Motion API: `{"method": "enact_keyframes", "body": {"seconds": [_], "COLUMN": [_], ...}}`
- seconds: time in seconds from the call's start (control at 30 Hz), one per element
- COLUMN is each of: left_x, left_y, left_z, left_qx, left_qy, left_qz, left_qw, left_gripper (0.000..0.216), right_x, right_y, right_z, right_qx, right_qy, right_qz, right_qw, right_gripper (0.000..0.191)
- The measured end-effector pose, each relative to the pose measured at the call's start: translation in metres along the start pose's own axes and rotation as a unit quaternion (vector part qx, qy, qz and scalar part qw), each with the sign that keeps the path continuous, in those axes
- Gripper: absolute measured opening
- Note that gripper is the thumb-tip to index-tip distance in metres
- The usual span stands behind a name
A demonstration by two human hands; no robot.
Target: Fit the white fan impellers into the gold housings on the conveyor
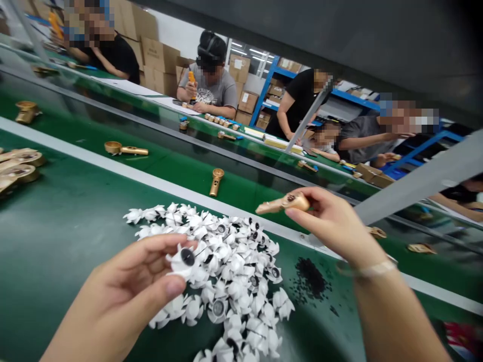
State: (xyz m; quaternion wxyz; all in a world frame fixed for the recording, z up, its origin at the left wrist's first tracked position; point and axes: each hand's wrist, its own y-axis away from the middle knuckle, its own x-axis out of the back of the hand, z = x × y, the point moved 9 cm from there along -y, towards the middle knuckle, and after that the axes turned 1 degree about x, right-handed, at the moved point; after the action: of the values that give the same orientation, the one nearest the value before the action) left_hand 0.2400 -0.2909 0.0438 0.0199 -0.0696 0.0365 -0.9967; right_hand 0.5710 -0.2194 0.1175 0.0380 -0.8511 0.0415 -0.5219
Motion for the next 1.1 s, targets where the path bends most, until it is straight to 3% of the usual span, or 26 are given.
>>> {"method": "enact_keyframes", "body": {"seconds": [0.07,0.13,0.2,0.3,0.43,0.6,0.7,0.83,0.97,1.1], "left_x": [-0.017,-0.037,-0.052,-0.066,-0.065,-0.059,-0.058,-0.057,-0.059,-0.063], "left_y": [-0.006,-0.010,-0.010,-0.006,-0.003,0.002,0.004,0.004,0.005,0.005], "left_z": [0.020,0.038,0.053,0.067,0.072,0.085,0.090,0.093,0.088,0.070], "left_qx": [0.006,0.000,-0.025,-0.071,-0.120,-0.236,-0.271,-0.278,-0.270,-0.217], "left_qy": [0.060,0.132,0.182,0.171,0.110,0.027,0.010,-0.013,-0.030,0.015], "left_qz": [-0.059,-0.118,-0.157,-0.197,-0.196,-0.184,-0.185,-0.191,-0.187,-0.183], "left_qw": [0.996,0.984,0.970,0.963,0.967,0.954,0.944,0.941,0.944,0.959], "left_gripper": [0.026,0.028,0.034,0.040,0.042,0.046,0.047,0.044,0.043,0.049], "right_x": [0.003,-0.003,-0.018,-0.037,-0.040,-0.048,-0.054,-0.056,-0.060,-0.069], "right_y": [0.033,0.059,0.075,0.085,0.088,0.086,0.087,0.092,0.096,0.106], "right_z": [-0.026,-0.045,-0.054,-0.064,-0.076,-0.073,-0.069,-0.064,-0.052,-0.057], "right_qx": [0.078,0.142,0.169,0.199,0.245,0.229,0.220,0.218,0.219,0.252], "right_qy": [-0.141,-0.263,-0.303,-0.293,-0.286,-0.279,-0.284,-0.265,-0.172,-0.110], "right_qz": [-0.008,-0.045,-0.097,-0.138,-0.132,-0.161,-0.175,-0.167,-0.142,-0.153], "right_qw": [0.987,0.953,0.933,0.925,0.917,0.918,0.917,0.924,0.950,0.949], "right_gripper": [0.037,0.040,0.045,0.050,0.045,0.045,0.045,0.046,0.057,0.064]}}
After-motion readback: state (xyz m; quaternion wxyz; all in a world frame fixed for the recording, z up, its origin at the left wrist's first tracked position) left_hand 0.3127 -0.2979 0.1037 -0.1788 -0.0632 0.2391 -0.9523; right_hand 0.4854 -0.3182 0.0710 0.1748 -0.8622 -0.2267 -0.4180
